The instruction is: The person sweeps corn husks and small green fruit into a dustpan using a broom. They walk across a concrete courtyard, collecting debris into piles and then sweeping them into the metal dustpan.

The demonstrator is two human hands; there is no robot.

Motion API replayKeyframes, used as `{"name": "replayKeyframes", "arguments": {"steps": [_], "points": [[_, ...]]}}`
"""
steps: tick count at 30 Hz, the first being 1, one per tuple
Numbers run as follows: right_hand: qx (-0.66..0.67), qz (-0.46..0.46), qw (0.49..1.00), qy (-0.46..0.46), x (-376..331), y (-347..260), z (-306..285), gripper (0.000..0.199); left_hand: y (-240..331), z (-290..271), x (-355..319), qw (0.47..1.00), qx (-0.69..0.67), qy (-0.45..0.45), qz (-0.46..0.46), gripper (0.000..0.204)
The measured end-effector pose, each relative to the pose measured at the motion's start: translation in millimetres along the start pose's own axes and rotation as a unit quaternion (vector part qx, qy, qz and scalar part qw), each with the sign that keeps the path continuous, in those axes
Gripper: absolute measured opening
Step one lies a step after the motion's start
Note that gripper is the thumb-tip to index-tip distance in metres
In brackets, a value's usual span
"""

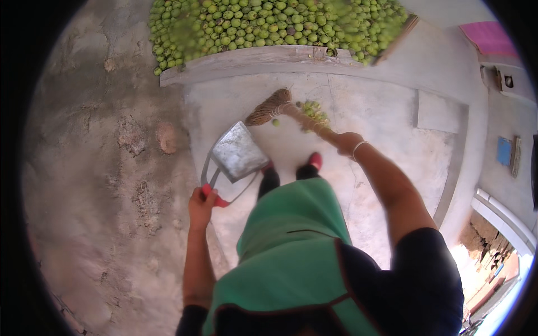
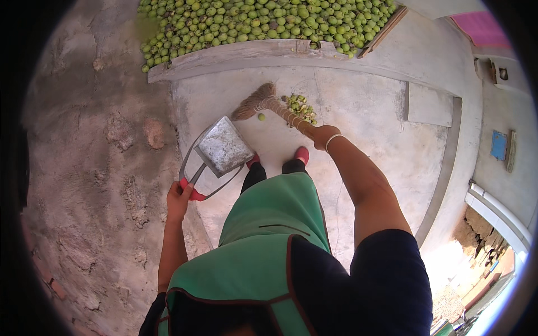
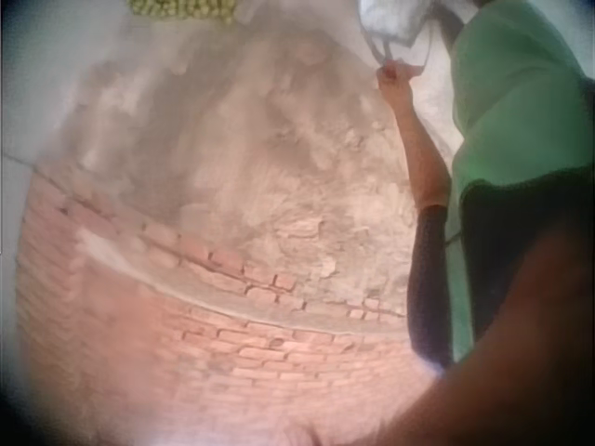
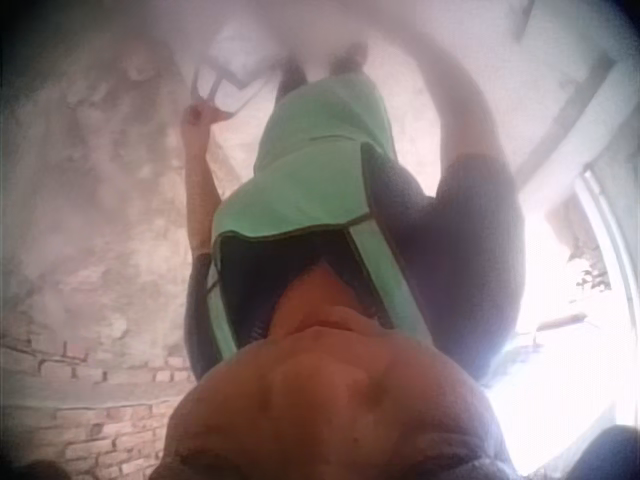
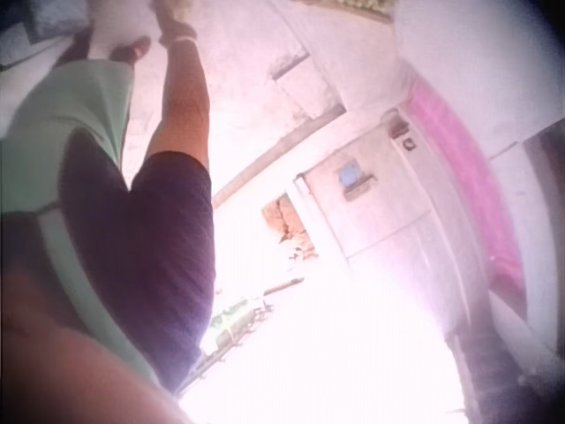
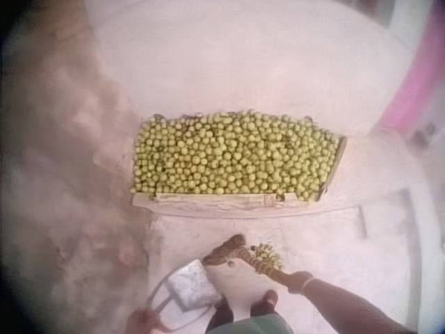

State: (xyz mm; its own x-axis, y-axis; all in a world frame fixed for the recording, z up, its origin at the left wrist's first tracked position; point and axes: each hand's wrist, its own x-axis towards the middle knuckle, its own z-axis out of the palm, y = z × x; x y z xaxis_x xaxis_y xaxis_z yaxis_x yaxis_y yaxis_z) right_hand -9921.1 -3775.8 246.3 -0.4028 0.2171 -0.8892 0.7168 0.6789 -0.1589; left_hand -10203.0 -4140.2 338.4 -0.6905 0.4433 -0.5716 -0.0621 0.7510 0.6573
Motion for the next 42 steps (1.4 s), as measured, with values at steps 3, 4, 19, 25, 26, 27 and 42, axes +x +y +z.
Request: {"name": "replayKeyframes", "arguments": {"steps": [3,4,19,25,26,27,42], "points": [[-0.086,0.009,0.996,0.022,-17.0,61.6,8.0,0.048,2.6,22.6,8.2,0.998,0.059,0.014,0.021,0.028],[-0.111,0.020,0.993,0.023,-23.8,78.9,13.0,0.047,10.7,32.1,8.5,0.998,0.052,0.006,0.019,0.031],[0.724,0.146,0.655,0.159,-92.9,82.3,188.2,0.076,15.2,222.0,65.6,0.986,0.130,-0.087,0.058,0.041],[0.698,0.157,0.696,0.063,-76.6,-71.7,232.9,0.089,35.1,212.2,63.8,0.991,0.062,-0.099,0.060,0.035],[0.699,0.132,0.700,0.060,-79.4,-90.9,247.8,0.087,20.1,210.6,72.4,0.991,0.055,-0.098,0.066,0.035],[0.722,0.113,0.681,0.044,-86.9,-104.7,250.3,0.085,9.3,208.3,77.2,0.991,0.047,-0.097,0.073,0.035],[0.727,0.053,0.672,0.126,-101.7,-31.6,145.3,0.073,-38.2,172.2,74.3,0.998,-0.008,-0.058,0.033,0.037]]}}
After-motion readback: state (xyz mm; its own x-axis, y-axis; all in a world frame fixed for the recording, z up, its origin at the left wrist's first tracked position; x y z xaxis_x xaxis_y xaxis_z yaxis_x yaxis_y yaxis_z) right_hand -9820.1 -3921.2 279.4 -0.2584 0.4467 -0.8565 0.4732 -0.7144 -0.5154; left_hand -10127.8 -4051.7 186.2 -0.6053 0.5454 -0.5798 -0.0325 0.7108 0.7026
